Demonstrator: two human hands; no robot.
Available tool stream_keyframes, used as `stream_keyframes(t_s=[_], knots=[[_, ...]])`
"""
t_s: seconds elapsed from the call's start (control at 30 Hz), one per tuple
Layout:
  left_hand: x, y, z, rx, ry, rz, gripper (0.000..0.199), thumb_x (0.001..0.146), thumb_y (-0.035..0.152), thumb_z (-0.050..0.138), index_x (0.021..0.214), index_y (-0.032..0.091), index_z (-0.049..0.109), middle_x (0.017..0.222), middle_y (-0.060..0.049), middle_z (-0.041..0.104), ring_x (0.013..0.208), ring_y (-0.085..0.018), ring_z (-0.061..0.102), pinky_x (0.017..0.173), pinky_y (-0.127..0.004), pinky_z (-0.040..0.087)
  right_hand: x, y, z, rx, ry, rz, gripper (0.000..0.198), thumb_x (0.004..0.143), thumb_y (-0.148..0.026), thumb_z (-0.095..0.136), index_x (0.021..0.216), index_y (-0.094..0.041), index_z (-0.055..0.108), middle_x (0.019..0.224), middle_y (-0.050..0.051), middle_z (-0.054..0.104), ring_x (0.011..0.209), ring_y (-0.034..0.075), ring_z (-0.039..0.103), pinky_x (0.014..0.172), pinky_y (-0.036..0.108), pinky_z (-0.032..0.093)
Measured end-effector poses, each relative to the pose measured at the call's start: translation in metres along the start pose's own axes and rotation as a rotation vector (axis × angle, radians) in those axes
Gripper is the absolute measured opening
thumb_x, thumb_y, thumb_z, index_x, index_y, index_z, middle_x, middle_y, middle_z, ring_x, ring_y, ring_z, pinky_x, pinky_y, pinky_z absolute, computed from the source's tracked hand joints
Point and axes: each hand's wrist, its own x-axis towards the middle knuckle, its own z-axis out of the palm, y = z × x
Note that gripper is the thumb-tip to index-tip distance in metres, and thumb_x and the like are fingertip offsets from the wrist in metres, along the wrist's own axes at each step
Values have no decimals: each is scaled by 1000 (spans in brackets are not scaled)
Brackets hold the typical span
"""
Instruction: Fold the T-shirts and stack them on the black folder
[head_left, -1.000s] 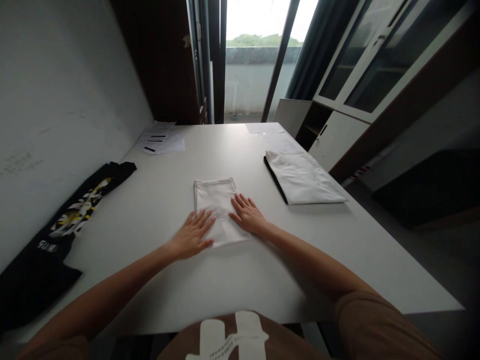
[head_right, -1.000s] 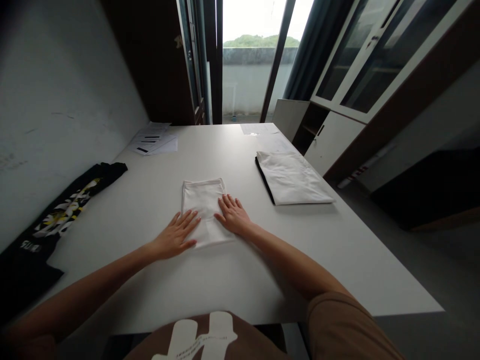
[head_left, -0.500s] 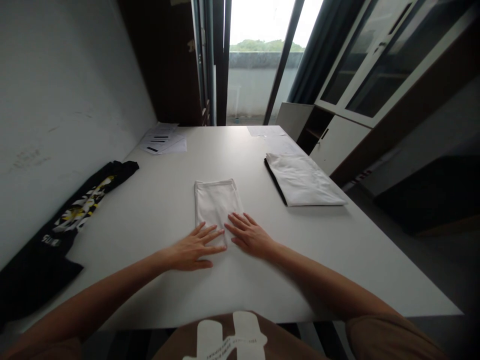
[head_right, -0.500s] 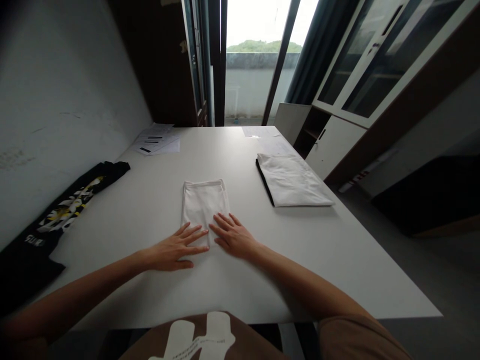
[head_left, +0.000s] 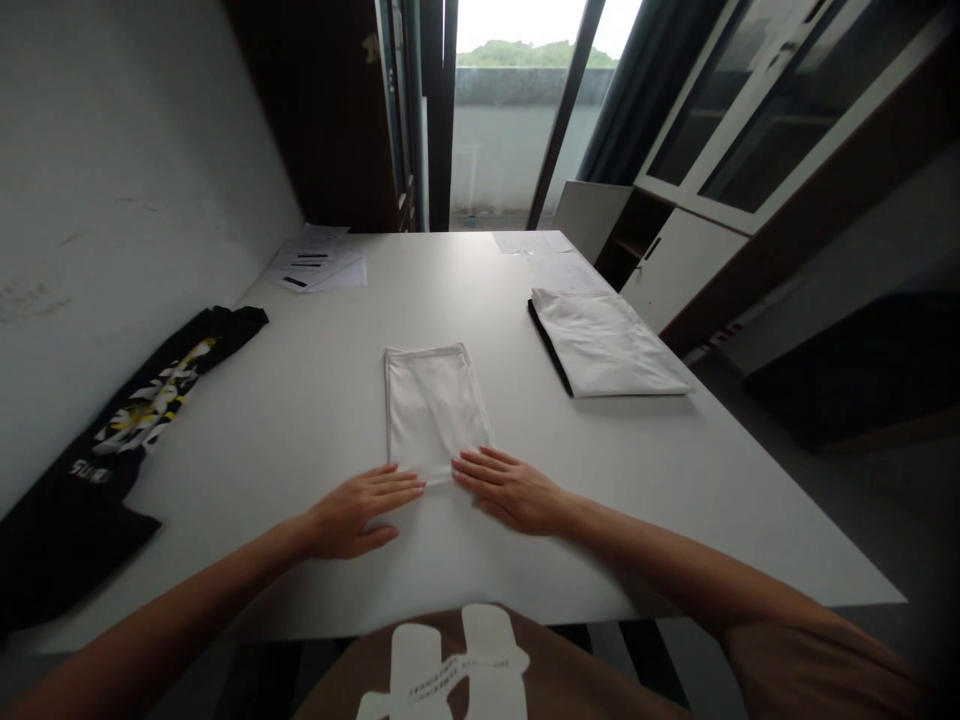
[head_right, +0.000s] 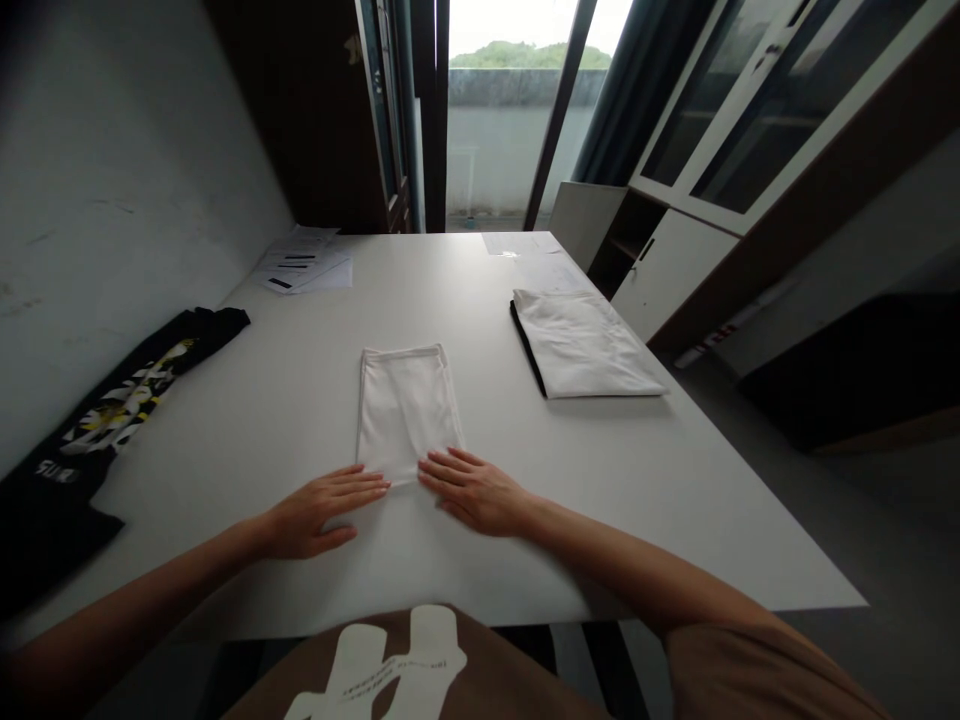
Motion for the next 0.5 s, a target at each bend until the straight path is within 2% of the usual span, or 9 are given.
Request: stream_keyframes(t_s=[0.13,0.23,0.3,0.4,0.43,0.5], knots=[[-4,0,5,-18,51,-40,63,101,30,54,161,29,35,159,-6,47,150,-25,40,128,-50,25,-1,-2,-3,-27,-10,-47,60,107,-38,47,163,-19,32,162,10,40,154,23,29,129,47,20],[7,6,4,-93,157,-136,44,102,27,51,146,29,57,144,-6,64,136,-23,56,122,-46,37,4,-5,1,-21,4,-104,60,106,-45,48,160,-20,38,163,11,38,153,24,32,128,47,24],[17,7,1,-209,240,-241,33,102,29,51,129,27,70,132,-7,70,126,-22,62,115,-43,44,5,1,4,-21,59,-75,54,106,-45,48,156,-22,46,160,10,44,151,25,37,125,47,29],[31,-3,-9,-486,451,-491,28,98,37,54,111,22,75,126,-9,71,123,-25,62,109,-42,47,5,21,3,-24,198,149,42,108,-38,42,143,-24,60,144,9,62,137,23,53,116,43,41],[36,-9,-13,-597,545,-594,29,96,39,56,110,21,74,126,-10,70,124,-27,61,108,-42,48,7,28,2,-39,234,269,41,108,-38,41,141,-24,62,140,10,64,132,23,57,113,42,44],[46,-23,-22,-789,728,-781,31,93,40,58,113,19,69,131,-12,66,129,-28,57,106,-40,49,16,38,1,-110,265,523,47,107,-44,41,145,-22,58,143,14,60,131,27,55,110,45,43]])
